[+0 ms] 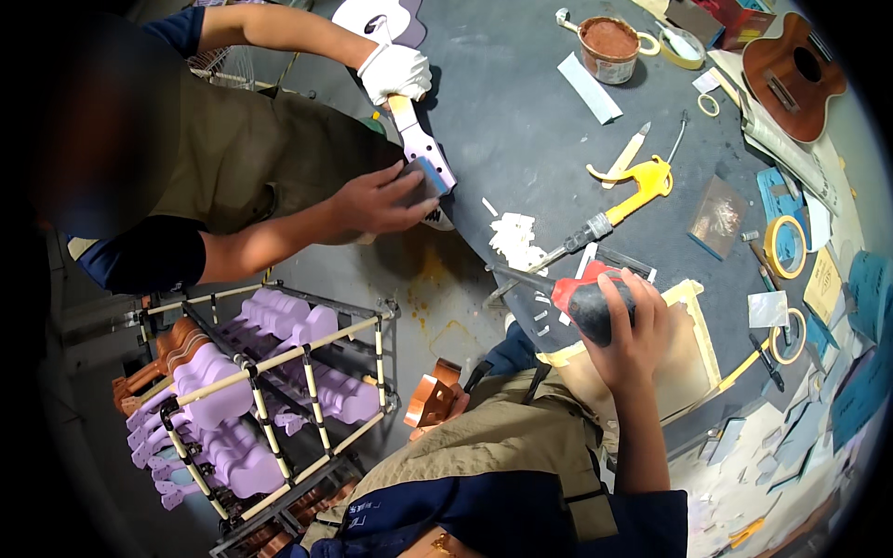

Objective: The person sands the body and neck of a wooden guitar using sandpaper and a sanding block. They handle multiple unfinished guitars, moving them between a workbench and a drying rack. The person also uses a utility knife to trim the edges of the guitar body.

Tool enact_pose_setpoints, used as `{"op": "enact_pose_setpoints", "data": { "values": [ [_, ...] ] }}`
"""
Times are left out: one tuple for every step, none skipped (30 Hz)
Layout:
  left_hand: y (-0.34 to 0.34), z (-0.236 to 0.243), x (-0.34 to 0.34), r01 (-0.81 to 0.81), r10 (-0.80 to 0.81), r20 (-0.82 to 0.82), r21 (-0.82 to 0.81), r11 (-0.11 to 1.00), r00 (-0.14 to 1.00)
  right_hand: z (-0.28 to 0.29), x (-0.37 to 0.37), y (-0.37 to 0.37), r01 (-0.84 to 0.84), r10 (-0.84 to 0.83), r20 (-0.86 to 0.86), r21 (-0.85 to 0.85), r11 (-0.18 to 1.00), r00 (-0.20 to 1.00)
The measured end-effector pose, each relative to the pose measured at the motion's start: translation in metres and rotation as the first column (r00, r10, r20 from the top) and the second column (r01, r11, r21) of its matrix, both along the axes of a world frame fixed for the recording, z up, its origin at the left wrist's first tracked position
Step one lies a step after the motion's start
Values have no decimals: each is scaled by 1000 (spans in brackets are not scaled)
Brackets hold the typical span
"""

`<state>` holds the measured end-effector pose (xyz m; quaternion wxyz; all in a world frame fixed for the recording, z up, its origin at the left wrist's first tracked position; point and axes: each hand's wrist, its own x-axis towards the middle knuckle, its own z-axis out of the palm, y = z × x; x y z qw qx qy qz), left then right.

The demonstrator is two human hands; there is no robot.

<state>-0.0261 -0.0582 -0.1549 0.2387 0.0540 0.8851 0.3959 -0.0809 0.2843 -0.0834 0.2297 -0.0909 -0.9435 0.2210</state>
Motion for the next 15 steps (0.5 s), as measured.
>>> {"op": "enact_pose_setpoints", "data": {
  "values": [
    [3,-2,2,-15,15,14,6,1000,1000,0,-2,0,-5,5,-7,-12,1000,1000],
    [6,-3,4,-27,27,28,9,1000,999,-1,-2,0,1,-2,-14,-16,1000,1000],
    [8,-3,7,-38,37,41,9,999,998,-1,-1,-1,9,-9,-20,-20,1000,1000],
    [11,-3,9,-51,50,55,10,999,997,-2,-2,0,10,-10,-27,-25,1000,1000],
    [13,-2,9,-62,61,66,6,998,996,-3,-3,0,6,-7,-40,-19,1000,999],
    [13,-1,9,-69,69,84,6,998,994,-6,-3,0,10,-10,-53,-13,1000,999],
    [14,0,8,-79,78,101,6,997,992,-8,-3,0,14,-15,-65,-7,1000,998],
    [15,1,9,-89,88,115,4,996,989,-9,-3,0,15,-16,-64,-4,1000,998],
    [15,2,7,-97,95,126,7,995,987,-9,-4,0,17,-17,-65,-2,1000,998],
    [14,1,8,-91,90,109,9,996,990,-9,-4,0,20,-20,-67,0,1000,998],
    [11,-4,12,-93,90,79,35,995,993,-8,-4,-1,20,-20,-65,-3,1000,998],
    [15,3,5,-8,8,-28,-19,1000,1000,-8,-4,-1,22,-22,-65,-2,1000,998],
    [14,2,5,-36,36,45,-5,999,998,-7,-5,0,24,-24,-67,-1,1000,997],
    [12,1,6,-65,63,116,7,998,991,-7,-6,-1,30,-29,-70,2,1000,997],
    [13,0,7,-96,91,189,18,995,978,-7,-5,-1,33,-32,-72,6,999,997]
  ]
}}
